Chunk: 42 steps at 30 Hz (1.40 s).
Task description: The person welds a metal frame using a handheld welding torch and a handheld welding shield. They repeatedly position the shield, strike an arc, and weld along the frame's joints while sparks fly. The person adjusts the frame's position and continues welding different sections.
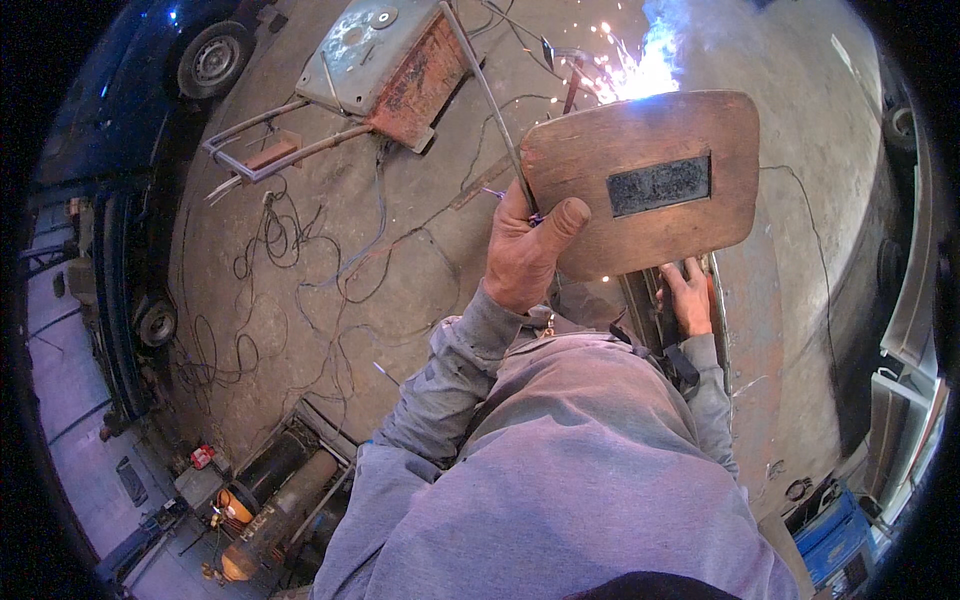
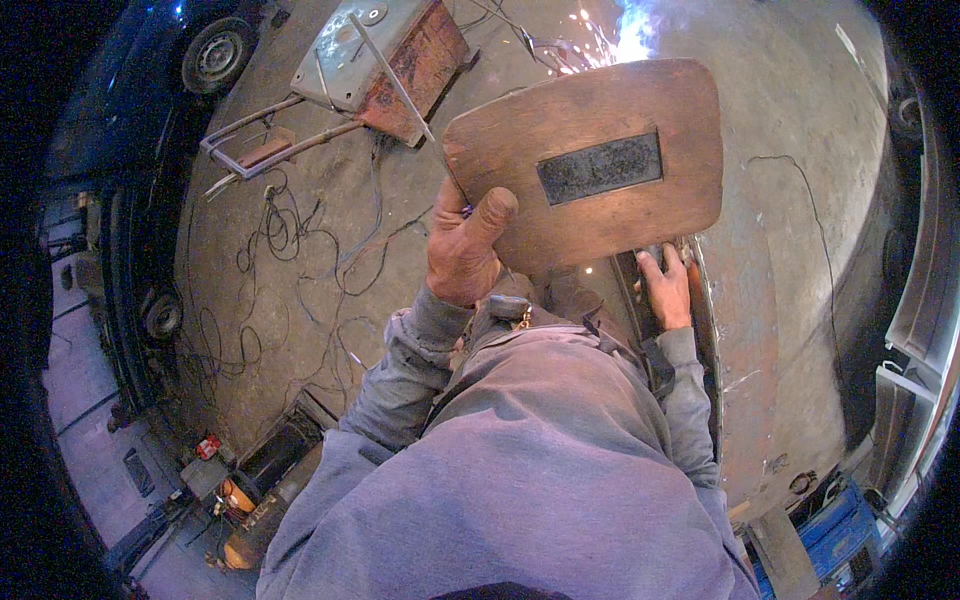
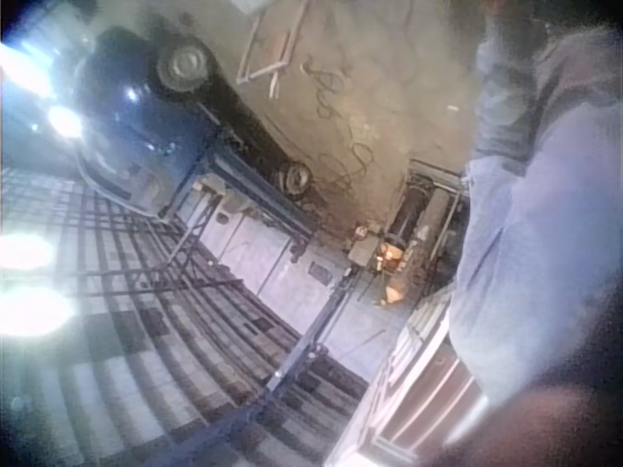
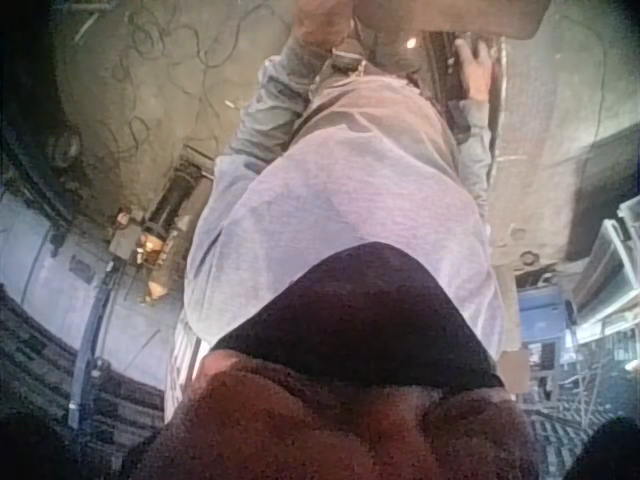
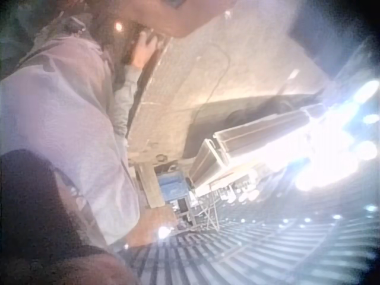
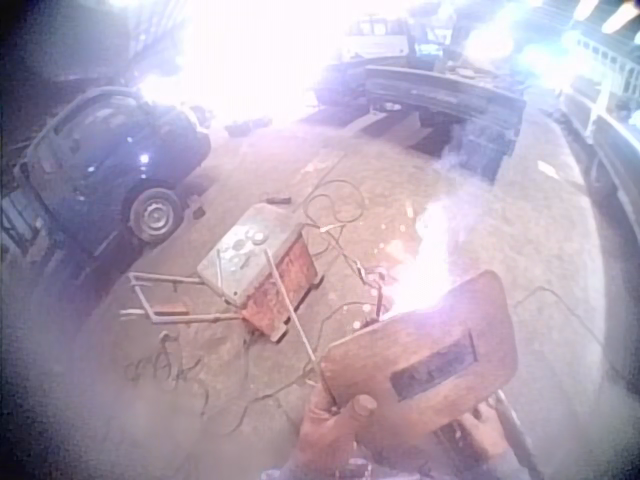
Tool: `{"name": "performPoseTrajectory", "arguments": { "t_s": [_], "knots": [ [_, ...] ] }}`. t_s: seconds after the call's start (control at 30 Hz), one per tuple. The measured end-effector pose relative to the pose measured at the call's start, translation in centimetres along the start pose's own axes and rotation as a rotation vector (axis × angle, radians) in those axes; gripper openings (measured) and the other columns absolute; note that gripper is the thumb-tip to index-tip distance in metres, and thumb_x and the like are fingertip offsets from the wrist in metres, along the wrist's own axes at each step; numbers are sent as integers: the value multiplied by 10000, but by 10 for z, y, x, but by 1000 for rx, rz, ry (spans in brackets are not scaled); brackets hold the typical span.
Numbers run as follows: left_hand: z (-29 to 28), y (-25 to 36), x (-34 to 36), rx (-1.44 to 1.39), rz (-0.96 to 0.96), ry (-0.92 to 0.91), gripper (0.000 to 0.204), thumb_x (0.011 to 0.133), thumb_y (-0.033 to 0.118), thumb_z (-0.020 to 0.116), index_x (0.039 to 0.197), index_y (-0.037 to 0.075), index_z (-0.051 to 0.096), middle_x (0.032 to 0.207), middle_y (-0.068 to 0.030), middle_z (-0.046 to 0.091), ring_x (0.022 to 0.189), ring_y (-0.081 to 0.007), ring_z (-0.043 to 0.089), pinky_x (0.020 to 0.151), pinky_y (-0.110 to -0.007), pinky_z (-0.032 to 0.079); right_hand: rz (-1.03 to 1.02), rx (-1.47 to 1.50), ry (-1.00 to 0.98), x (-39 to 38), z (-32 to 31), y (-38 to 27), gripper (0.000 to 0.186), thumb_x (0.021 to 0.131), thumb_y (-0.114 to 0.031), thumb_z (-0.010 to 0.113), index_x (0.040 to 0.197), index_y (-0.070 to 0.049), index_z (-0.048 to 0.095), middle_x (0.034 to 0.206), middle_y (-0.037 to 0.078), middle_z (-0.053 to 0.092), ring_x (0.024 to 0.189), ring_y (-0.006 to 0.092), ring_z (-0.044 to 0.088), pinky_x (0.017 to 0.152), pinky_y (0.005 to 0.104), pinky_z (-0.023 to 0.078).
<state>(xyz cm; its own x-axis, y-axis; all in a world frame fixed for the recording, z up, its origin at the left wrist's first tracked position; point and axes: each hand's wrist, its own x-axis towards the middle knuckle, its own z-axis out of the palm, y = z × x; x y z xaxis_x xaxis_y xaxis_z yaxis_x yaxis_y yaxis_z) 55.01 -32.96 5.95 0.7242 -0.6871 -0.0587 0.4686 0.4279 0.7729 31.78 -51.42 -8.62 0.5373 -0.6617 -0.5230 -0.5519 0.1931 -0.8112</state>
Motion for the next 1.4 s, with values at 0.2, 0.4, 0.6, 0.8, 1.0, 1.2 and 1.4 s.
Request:
{"name": "performPoseTrajectory", "arguments": {
  "t_s": [0.2, 0.4, 0.6, 0.8, 1.0, 1.2, 1.4],
  "knots": [
    [-3, 0, -1, 7, 0, 2, 578, 968, 242, 771, 1453, 50, 522, 1322, -67, 672, 1179, -167, 637, 1009, -339, 518, 43, 0, -15, -2, 2, -10, 322, 977, -276, 667, 1124, 0, 592, 914, 94, 658, 632, 174, 631, 564, 317, 521],
    [-3, -1, 1, 11, -7, 15, 579, 968, 245, 772, 1452, 46, 522, 1321, -67, 672, 1175, -167, 637, 1010, -339, 518, 1, -31, -9, 6, -1, 5, 373, 987, -235, 651, 1311, -59, 595, 906, 56, 662, 573, 136, 609, 491, 295, 502],
    [-5, -1, 1, -3, -2, 23, 574, 971, 245, 768, 1448, 41, 522, 1321, -72, 672, 1177, -170, 637, 1011, -341, 518, 23, -45, -3, 2, 3, -6, 359, 982, -257, 655, 1255, -31, 595, 926, 77, 671, 603, 154, 620, 521, 301, 513],
    [-4, 1, 3, -5, -11, 21, 568, 972, 241, 767, 1446, 42, 526, 1323, -74, 672, 1180, -170, 637, 1010, -340, 520, 17, -41, 0, -2, 5, -17, 369, 971, -278, 666, 1169, 22, 582, 923, 105, 671, 659, 173, 635, 547, 313, 523],
    [-1, 4, 4, 1, 9, 44, 574, 966, 242, 773, 1449, 47, 529, 1327, -70, 668, 1183, -175, 636, 1005, -344, 525, 75, -14, 9, -3, 6, -17, 404, 974, -274, 654, 1289, -29, 596, 914, 74, 655, 634, 160, 613, 559, 295, 527],
    [-10, 10, 16, -6, 199, 178, 552, 998, 207, 731, 1472, 43, 500, 1338, -79, 645, 1193, -196, 618, 1034, -357, 498, -105, -112, 8, -2, -3, 4, 524, 972, -306, 685, 1350, 41, 578, 1048, 141, 673, 855, 212, 658, 684, 346, 552],
    [-14, 33, 30, -3, 323, 303, 599, 1020, 225, 698, 1520, 39, 427, 1386, -97, 594, 1243, -227, 590, 1079, -389, 464, -142, -203, 49, 11, -4, 27, 402, 981, -303, 670, 1280, -41, 609, 884, 43, 658, 660, 137, 616, 597, 305, 498]
  ]
}}
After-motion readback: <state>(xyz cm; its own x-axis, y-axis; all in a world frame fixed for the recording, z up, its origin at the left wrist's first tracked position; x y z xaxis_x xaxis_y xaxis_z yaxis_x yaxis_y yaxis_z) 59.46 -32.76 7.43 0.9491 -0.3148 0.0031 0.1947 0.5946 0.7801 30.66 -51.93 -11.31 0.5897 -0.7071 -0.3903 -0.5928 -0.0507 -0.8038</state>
